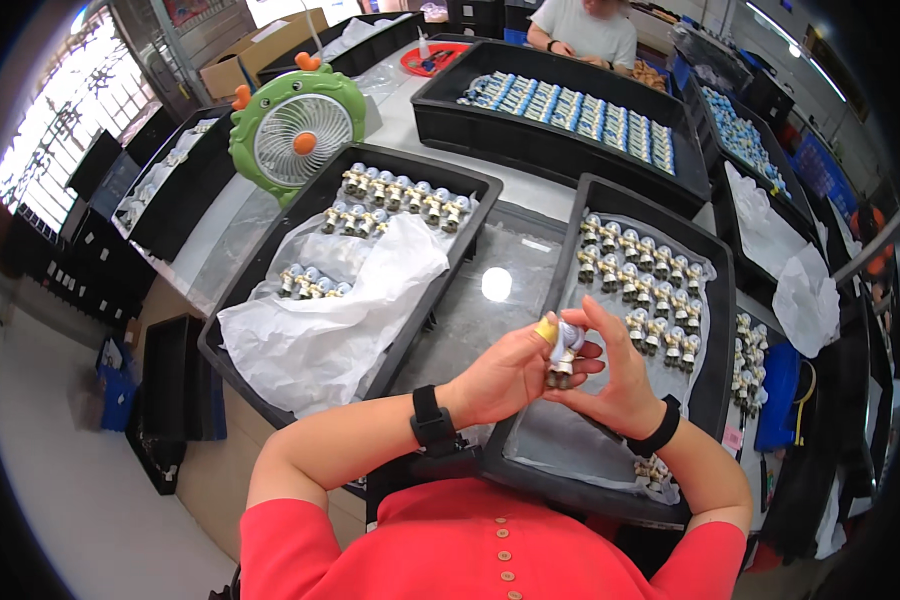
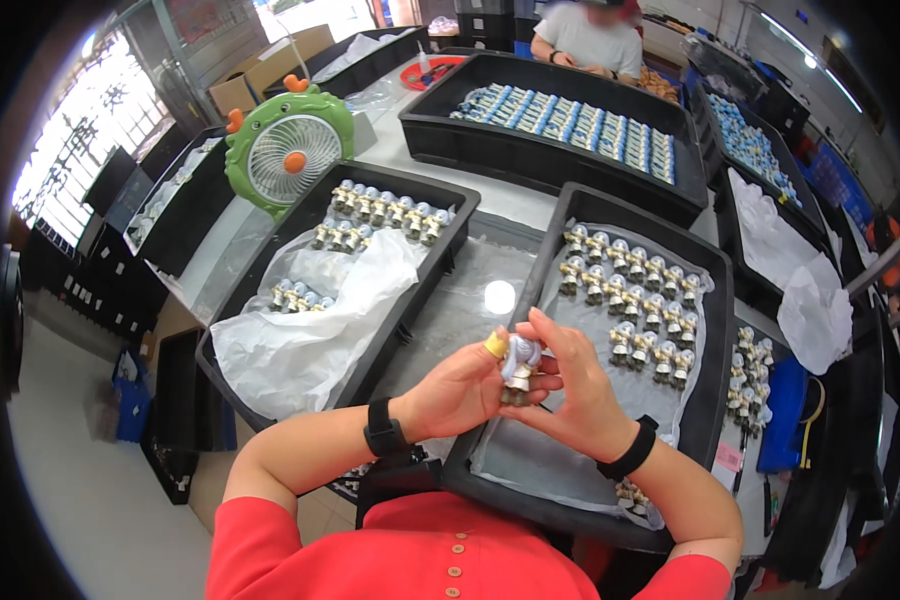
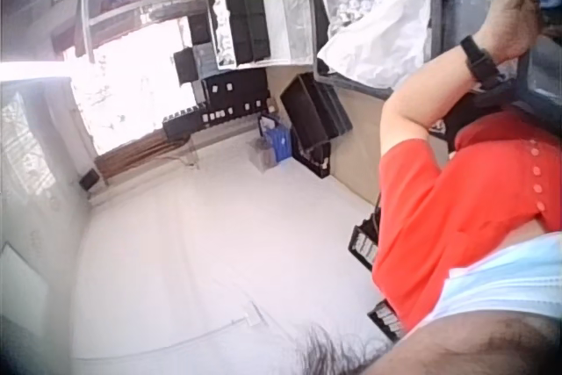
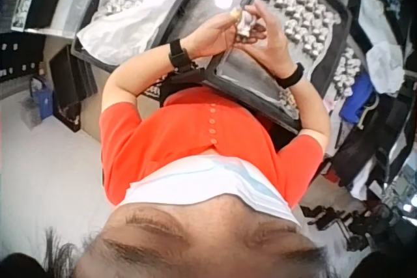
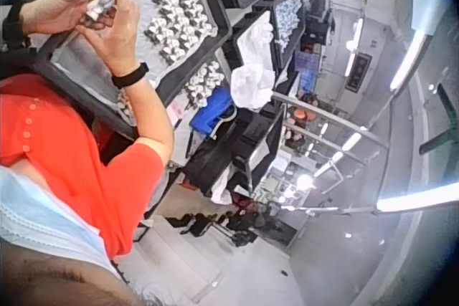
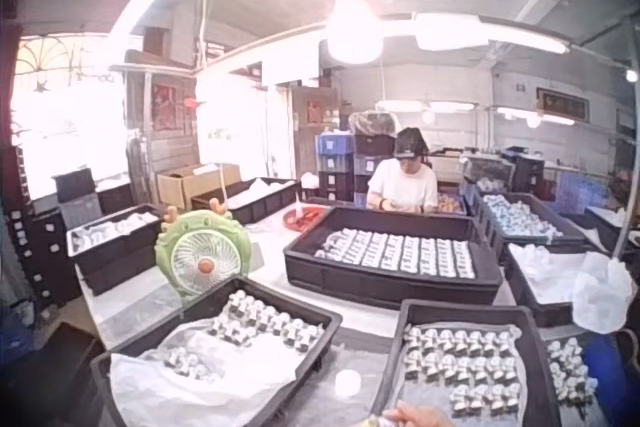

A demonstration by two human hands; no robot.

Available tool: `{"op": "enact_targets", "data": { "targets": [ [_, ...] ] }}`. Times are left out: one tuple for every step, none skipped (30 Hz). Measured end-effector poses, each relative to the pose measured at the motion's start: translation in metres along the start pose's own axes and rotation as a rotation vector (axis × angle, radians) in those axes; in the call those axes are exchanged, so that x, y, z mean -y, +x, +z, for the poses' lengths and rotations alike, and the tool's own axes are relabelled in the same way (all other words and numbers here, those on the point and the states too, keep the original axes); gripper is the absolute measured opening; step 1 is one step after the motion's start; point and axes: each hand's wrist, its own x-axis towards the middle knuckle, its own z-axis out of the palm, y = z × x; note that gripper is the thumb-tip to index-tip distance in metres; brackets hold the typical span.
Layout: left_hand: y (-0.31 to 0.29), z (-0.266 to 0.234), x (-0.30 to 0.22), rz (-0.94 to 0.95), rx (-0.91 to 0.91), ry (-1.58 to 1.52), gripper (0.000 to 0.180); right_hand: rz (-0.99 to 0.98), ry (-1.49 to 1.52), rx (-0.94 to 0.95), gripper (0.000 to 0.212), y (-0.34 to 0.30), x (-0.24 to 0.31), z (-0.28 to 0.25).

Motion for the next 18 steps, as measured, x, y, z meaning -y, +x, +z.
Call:
{"op": "enact_targets", "data": {
  "targets": [
    [0.0, -0.001, 0.001, 0.012, -0.019, 0.03, 0.05, -0.015, -0.042, 0.01, 0.097, 0.002, 0.0, -0.001],
    [0.002, -0.002, 0.004, 0.02, -0.033, 0.053, 0.048, -0.025, -0.09, 0.02, 0.095, 0.001, 0.001, -0.001],
    [0.003, -0.003, 0.005, 0.028, -0.048, 0.076, 0.046, -0.005, -0.086, -0.002, 0.087, -0.001, 0.0, 0.003],
    [0.002, -0.001, 0.005, 0.032, -0.075, 0.125, 0.045, -0.039, -0.127, 0.004, 0.086, 0.0, 0.0, 0.003],
    [0.0, 0.004, 0.003, 0.035, -0.101, 0.17, 0.044, -0.072, -0.17, 0.012, 0.085, 0.001, -0.001, 0.003],
    [-0.001, 0.007, 0.002, 0.038, -0.128, 0.216, 0.044, -0.106, -0.212, 0.019, 0.084, 0.001, -0.001, 0.002],
    [-0.001, 0.007, 0.003, 0.026, -0.167, 0.277, 0.048, -0.112, -0.206, 0.017, 0.085, 0.0, -0.001, 0.004],
    [-0.001, 0.007, 0.004, 0.082, -0.181, 0.314, 0.049, -0.113, -0.21, 0.031, 0.085, 0.001, 0.0, 0.003],
    [-0.001, 0.007, 0.008, 0.138, -0.195, 0.351, 0.05, -0.114, -0.214, 0.045, 0.085, 0.002, 0.003, 0.002],
    [-0.001, 0.007, 0.01, 0.193, -0.21, 0.389, 0.051, -0.115, -0.218, 0.058, 0.085, 0.003, 0.004, 0.001],
    [-0.001, 0.01, 0.01, 0.223, -0.234, 0.401, 0.055, -0.124, -0.227, 0.04, 0.084, 0.002, 0.003, 0.001],
    [-0.001, 0.01, 0.008, 0.209, -0.224, 0.437, 0.056, -0.134, -0.25, 0.041, 0.083, 0.002, 0.004, 0.0],
    [-0.002, 0.011, 0.006, 0.195, -0.214, 0.473, 0.058, -0.144, -0.273, 0.043, 0.083, 0.002, 0.005, -0.001],
    [-0.002, 0.011, 0.005, 0.182, -0.204, 0.509, 0.06, -0.154, -0.297, 0.044, 0.083, 0.003, 0.007, -0.002],
    [-0.002, 0.011, 0.006, 0.197, -0.208, 0.53, 0.064, -0.166, -0.302, 0.05, 0.081, 0.005, 0.009, -0.002],
    [-0.003, 0.012, 0.004, 0.185, -0.211, 0.555, 0.064, -0.154, -0.293, 0.051, 0.081, 0.005, 0.009, -0.002],
    [-0.003, 0.015, 0.002, 0.171, -0.214, 0.583, 0.064, -0.141, -0.285, 0.047, 0.08, 0.005, 0.009, -0.001],
    [-0.004, 0.017, -0.001, 0.158, -0.217, 0.61, 0.063, -0.129, -0.277, 0.045, 0.079, 0.006, 0.01, -0.002]
  ]
}}
